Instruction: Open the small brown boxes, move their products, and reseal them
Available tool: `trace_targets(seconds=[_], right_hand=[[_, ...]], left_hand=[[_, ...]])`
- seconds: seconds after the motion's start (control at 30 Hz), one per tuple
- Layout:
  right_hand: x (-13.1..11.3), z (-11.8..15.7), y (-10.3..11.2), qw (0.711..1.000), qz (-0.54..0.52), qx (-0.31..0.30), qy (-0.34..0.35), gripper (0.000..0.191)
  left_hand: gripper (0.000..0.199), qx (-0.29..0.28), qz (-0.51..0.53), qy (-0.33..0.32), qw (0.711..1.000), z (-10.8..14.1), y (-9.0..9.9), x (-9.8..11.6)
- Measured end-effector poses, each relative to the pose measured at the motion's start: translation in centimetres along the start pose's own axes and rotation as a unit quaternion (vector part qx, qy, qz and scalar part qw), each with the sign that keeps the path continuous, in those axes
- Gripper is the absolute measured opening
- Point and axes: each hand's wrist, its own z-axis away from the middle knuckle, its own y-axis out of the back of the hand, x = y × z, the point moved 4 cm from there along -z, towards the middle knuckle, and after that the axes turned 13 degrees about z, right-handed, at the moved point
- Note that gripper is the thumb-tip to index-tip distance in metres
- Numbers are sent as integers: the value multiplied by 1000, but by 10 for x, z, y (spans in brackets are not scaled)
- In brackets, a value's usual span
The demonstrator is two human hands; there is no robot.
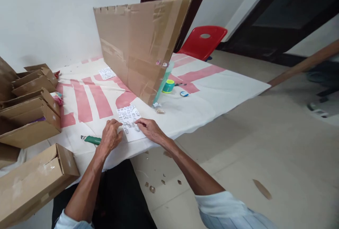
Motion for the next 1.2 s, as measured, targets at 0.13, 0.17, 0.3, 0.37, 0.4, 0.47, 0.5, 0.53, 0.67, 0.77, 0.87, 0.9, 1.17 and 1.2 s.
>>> trace_targets(seconds=[0.13, 0.17, 0.3, 0.37, 0.4, 0.47, 0.5, 0.53, 0.67, 0.77, 0.87, 0.9, 1.17, 1.2], right_hand=[[2, -4, 4, 999, -46, -8, 10, 32], [2, -5, 5, 998, -54, -10, 10, 31], [4, -11, 4, 998, -62, -16, 8, 29], [5, -14, 4, 998, -55, -16, 5, 28], [6, -15, 3, 999, -51, -15, 2, 28], [7, -16, 3, 999, -43, -13, -2, 27], [8, -17, 3, 999, -40, -13, -2, 28], [8, -17, 3, 999, -37, -14, -1, 29], [7, -20, 2, 999, -28, -24, -1, 32], [7, -21, 2, 999, -22, -24, 1, 31], [6, -23, 2, 1000, -15, -19, 5, 27], [5, -23, 2, 1000, -10, -20, 9, 26], [2, -26, 0, 997, 56, -48, 11, 26], [2, -26, 0, 997, 55, -50, 10, 26]], left_hand=[[29, -2, 15, 2, 1000, -8, -7, -8], [27, -2, 19, 2, 1000, -10, -9, -10], [24, 7, 24, -8, 1000, -25, -10, -14], [26, 8, 20, -16, 1000, -36, -11, -13], [27, 5, 18, -18, 1000, -41, -12, -13], [27, -10, 17, -19, 1000, -51, -14, -11], [27, -20, 18, -19, 999, -55, -16, -10], [26, -31, 19, -19, 999, -59, -17, -10], [23, -59, 19, -18, 998, -67, -24, -7], [23, -70, 16, -15, 997, -69, -28, -5], [23, -82, 19, -13, 996, -71, -32, -2], [22, -84, 20, -13, 996, -71, -33, -1], [19, -102, -2, 12, 995, -79, -42, 0], [19, -107, -8, 19, 994, -80, -43, -1]])
